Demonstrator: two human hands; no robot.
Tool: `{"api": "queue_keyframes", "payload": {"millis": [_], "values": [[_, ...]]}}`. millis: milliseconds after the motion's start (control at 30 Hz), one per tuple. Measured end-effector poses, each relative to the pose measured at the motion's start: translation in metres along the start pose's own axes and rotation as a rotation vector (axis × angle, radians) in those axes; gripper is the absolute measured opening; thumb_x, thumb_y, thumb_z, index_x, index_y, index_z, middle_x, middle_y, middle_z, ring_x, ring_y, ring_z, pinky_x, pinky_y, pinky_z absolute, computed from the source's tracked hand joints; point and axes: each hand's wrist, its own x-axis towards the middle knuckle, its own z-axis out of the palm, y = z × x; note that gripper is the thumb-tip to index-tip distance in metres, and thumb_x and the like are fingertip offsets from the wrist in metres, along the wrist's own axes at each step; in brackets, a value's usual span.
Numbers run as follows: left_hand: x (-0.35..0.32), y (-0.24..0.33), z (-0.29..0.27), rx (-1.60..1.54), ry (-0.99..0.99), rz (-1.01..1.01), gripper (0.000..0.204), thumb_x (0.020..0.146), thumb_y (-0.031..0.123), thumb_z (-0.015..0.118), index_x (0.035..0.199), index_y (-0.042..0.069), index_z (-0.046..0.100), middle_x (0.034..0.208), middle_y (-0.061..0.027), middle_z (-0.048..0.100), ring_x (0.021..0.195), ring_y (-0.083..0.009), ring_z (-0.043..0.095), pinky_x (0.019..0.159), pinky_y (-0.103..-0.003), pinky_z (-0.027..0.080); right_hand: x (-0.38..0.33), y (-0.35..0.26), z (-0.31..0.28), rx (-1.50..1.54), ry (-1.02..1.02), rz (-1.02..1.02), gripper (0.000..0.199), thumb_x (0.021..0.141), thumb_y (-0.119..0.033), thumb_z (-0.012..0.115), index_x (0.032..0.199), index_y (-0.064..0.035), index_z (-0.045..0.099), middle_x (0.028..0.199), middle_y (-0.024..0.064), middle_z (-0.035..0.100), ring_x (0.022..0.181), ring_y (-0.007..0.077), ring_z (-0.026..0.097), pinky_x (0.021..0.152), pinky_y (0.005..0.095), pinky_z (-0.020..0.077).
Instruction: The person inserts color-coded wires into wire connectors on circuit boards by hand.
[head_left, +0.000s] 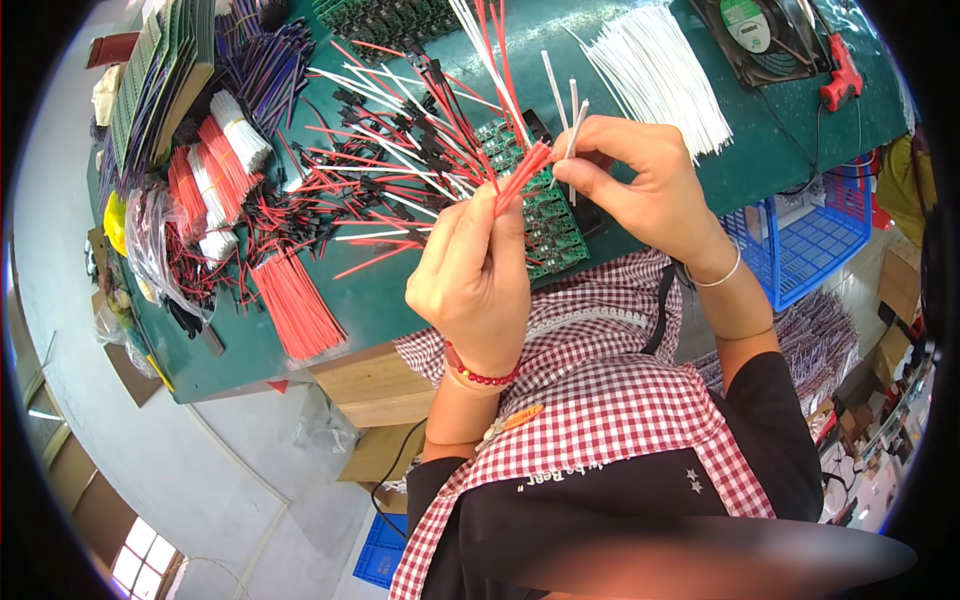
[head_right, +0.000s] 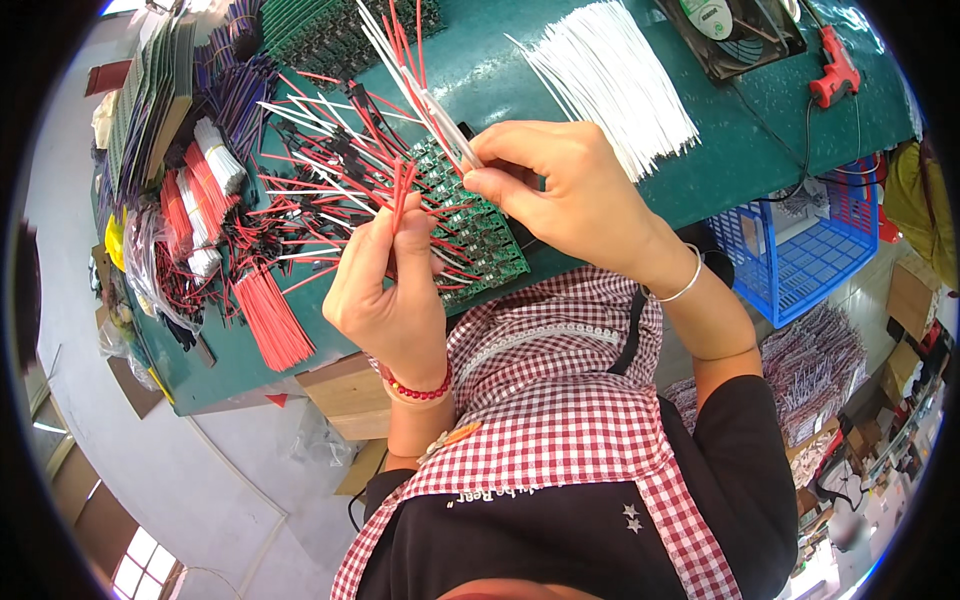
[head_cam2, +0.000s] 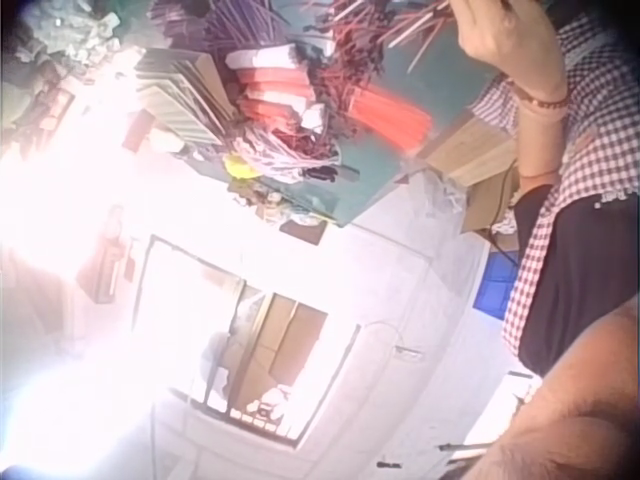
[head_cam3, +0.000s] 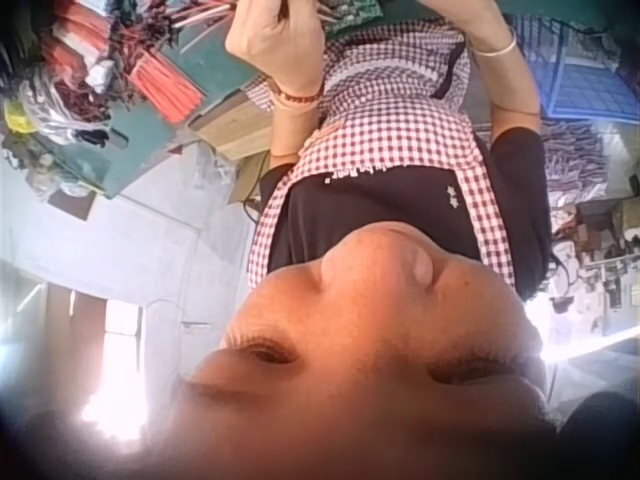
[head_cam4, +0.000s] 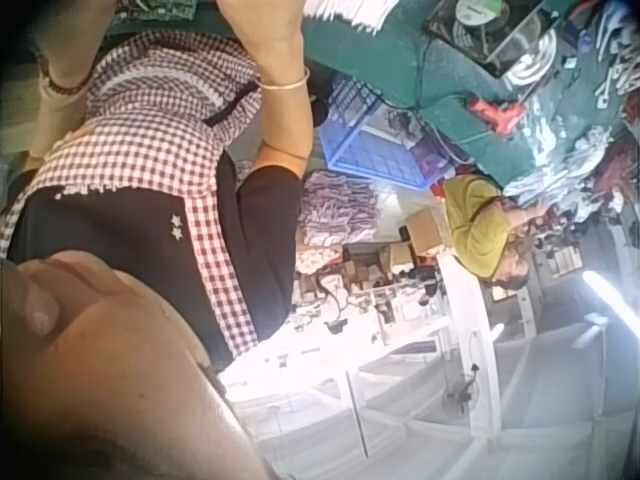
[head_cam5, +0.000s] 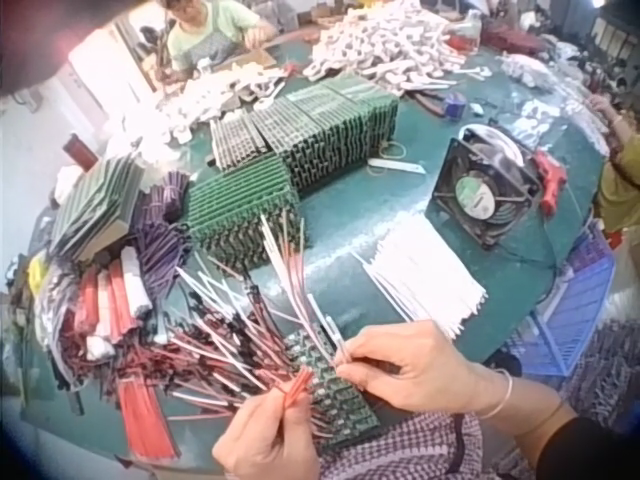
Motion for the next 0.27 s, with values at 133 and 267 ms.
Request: {"api": "queue_keyframes", "payload": {"millis": [133, 267], "values": [[0.0003, 0.0010, 0.0008, -0.027, -0.010, -0.019, 0.016, 0.082, 0.000, 0.073, 0.097, -0.003, 0.071, 0.079, -0.0092, 0.067, 0.056, -0.0109, 0.058, 0.051, -0.023, 0.045, 0.0017, -0.0004, -0.0018, -0.037, -0.045, 0.034, 0.014, 0.082, -0.003, 0.071, 0.094, 0.0037, 0.068, 0.079, 0.0072, 0.067, 0.064, 0.0112, 0.061, 0.059, 0.0236, 0.0492], [-0.0003, -0.0016, 0.0015, -0.004, -0.017, -0.005, 0.015, 0.082, 0.000, 0.073, 0.097, -0.003, 0.070, 0.079, -0.0094, 0.067, 0.056, -0.0121, 0.059, 0.051, -0.024, 0.046, 0.0001, 0.0019, 0.0009, -0.045, -0.003, 0.075, 0.021, 0.083, -0.005, 0.071, 0.102, 0.0024, 0.068, 0.080, 0.0073, 0.068, 0.064, 0.0114, 0.062, 0.060, 0.0233, 0.0494]]}}
